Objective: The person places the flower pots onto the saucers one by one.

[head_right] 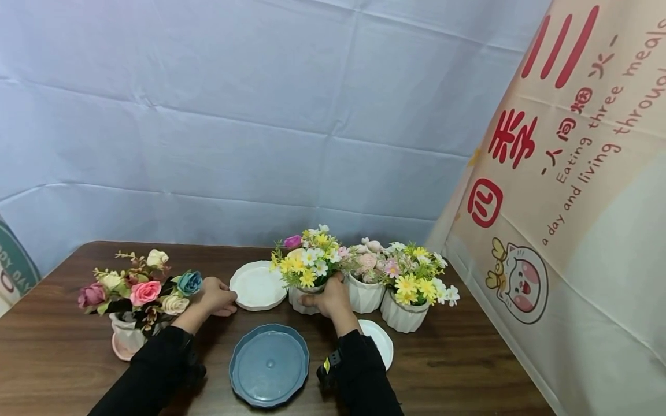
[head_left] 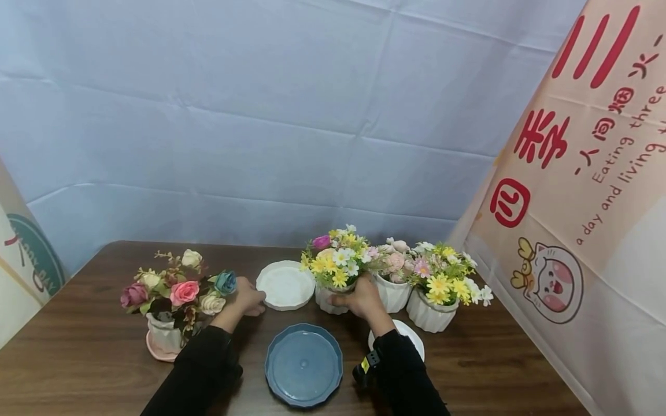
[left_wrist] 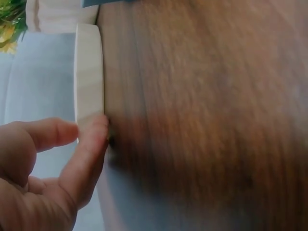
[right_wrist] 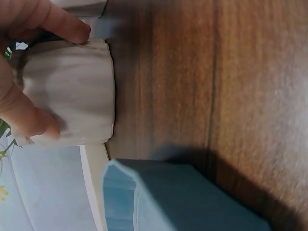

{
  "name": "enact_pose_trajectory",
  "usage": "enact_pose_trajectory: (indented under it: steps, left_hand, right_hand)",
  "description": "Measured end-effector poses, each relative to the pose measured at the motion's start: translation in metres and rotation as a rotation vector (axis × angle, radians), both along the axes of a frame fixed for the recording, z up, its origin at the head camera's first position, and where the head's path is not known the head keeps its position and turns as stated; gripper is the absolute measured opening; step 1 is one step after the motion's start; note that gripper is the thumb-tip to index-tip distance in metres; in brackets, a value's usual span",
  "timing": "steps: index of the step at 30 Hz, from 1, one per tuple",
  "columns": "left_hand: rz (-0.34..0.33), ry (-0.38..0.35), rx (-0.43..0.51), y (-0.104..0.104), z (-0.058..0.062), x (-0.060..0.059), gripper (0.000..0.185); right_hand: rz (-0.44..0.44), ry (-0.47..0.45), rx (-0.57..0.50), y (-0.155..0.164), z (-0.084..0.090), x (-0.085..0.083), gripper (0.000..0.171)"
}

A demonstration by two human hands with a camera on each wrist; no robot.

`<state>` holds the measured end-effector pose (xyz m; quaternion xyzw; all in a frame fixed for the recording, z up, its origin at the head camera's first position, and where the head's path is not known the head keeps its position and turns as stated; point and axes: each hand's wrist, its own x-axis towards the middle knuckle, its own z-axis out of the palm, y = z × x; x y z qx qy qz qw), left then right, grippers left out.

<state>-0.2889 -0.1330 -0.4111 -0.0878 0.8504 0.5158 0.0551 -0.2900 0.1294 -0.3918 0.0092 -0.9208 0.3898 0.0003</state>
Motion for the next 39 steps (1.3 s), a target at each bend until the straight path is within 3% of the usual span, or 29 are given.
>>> enact_pose_trajectory:
  steps: [6, 16, 23, 31, 39]
  left_hand:
    - [0.026, -0.030, 0.044, 0.003, 0.000, -0.001, 0.015]
    - [0.038, -0.021, 0.079, 0.004, -0.002, -0.003, 0.014]
    - [-0.007, -0.002, -0.017, 0.002, 0.003, -0.001, 0.012]
    - [-0.050, 0.035, -0.021, -0.002, 0.017, 0.006, 0.014]
    - [-0.072, 0.008, -0.058, -0.006, 0.015, 0.009, 0.016]
  right_hand:
    - [-0.005, -0.017, 0.025, 0.001, 0.000, -0.001, 0.104]
    - [-0.006, -0.009, 0.031, 0.002, 0.001, -0.001, 0.104]
    - [-0.004, 0.000, 0.029, 0.001, 0.001, 0.001, 0.103]
    - [-0.003, 0.022, 0.030, 0.002, 0.003, 0.001, 0.100]
    - [-0.003, 0.029, 0.007, 0.000, 0.000, 0.002, 0.097]
